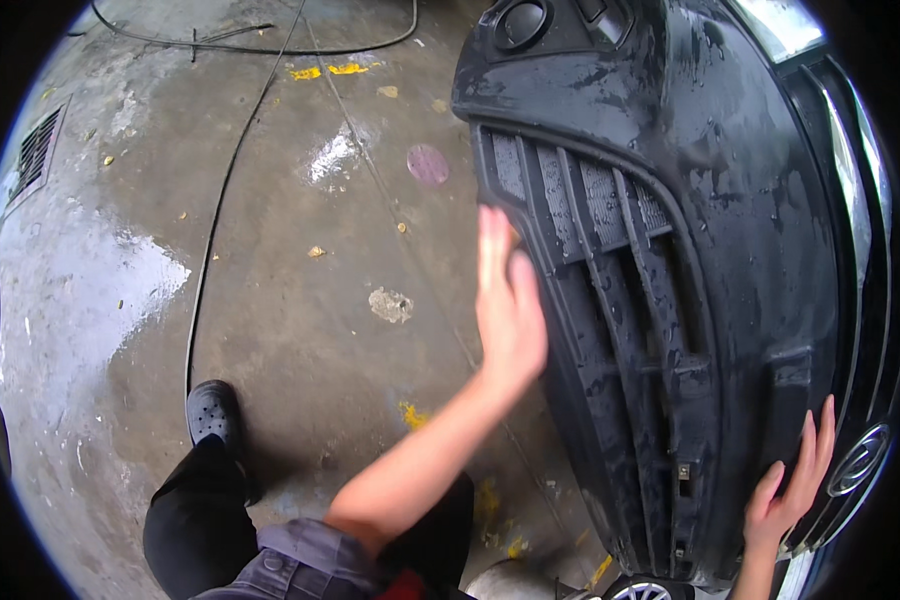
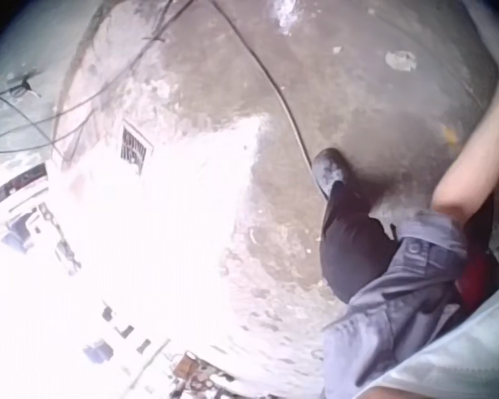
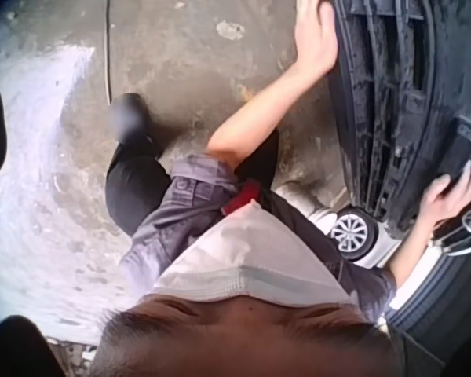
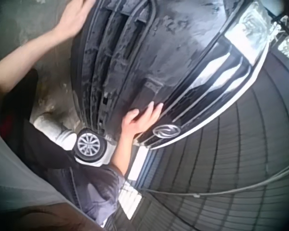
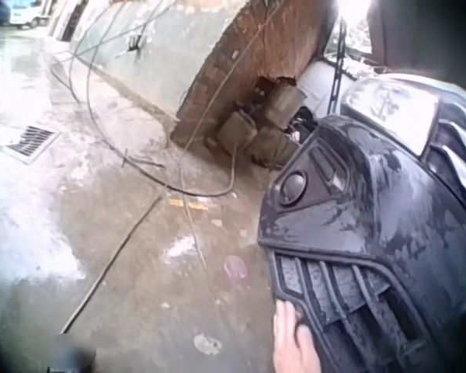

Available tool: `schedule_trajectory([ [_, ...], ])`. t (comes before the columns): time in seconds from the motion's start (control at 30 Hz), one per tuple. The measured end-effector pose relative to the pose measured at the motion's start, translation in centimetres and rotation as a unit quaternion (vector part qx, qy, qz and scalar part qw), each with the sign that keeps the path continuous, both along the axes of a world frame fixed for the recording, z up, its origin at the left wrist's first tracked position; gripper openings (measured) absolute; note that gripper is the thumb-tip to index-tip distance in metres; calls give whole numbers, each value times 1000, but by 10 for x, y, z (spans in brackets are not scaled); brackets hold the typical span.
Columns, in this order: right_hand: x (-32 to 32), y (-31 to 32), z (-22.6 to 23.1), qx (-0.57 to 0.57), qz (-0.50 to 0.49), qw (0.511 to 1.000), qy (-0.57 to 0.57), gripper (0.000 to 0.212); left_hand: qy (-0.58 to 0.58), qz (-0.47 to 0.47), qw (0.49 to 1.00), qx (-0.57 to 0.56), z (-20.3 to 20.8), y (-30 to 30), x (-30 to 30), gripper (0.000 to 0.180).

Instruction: The person scrubs the front grille of a white car with a small black tool, then wipes the hood and front bumper with a blue cloth. The person repeatedly dips the cloth into a bucket of water and continues wiping the hood area.

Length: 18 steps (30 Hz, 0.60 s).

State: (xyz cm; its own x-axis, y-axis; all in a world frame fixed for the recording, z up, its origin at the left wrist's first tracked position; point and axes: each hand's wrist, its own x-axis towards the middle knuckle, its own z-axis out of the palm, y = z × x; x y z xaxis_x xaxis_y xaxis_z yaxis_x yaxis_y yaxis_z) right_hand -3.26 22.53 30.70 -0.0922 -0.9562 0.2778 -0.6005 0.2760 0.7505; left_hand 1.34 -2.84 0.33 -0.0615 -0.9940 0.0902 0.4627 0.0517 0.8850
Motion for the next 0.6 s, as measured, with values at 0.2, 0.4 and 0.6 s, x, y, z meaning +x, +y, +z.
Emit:
schedule_trajectory([
  [0.2,4,0,-1,3,-6,1000,0,47,51,-5,998,47,-1,-22,1,49],
  [0.4,4,0,2,3,0,1000,9,47,-24,-2,999,-39,-7,26,-4,53],
  [0.6,1,-1,2,11,6,1000,15,47,5,8,1000,-4,1,3,0,51],
])
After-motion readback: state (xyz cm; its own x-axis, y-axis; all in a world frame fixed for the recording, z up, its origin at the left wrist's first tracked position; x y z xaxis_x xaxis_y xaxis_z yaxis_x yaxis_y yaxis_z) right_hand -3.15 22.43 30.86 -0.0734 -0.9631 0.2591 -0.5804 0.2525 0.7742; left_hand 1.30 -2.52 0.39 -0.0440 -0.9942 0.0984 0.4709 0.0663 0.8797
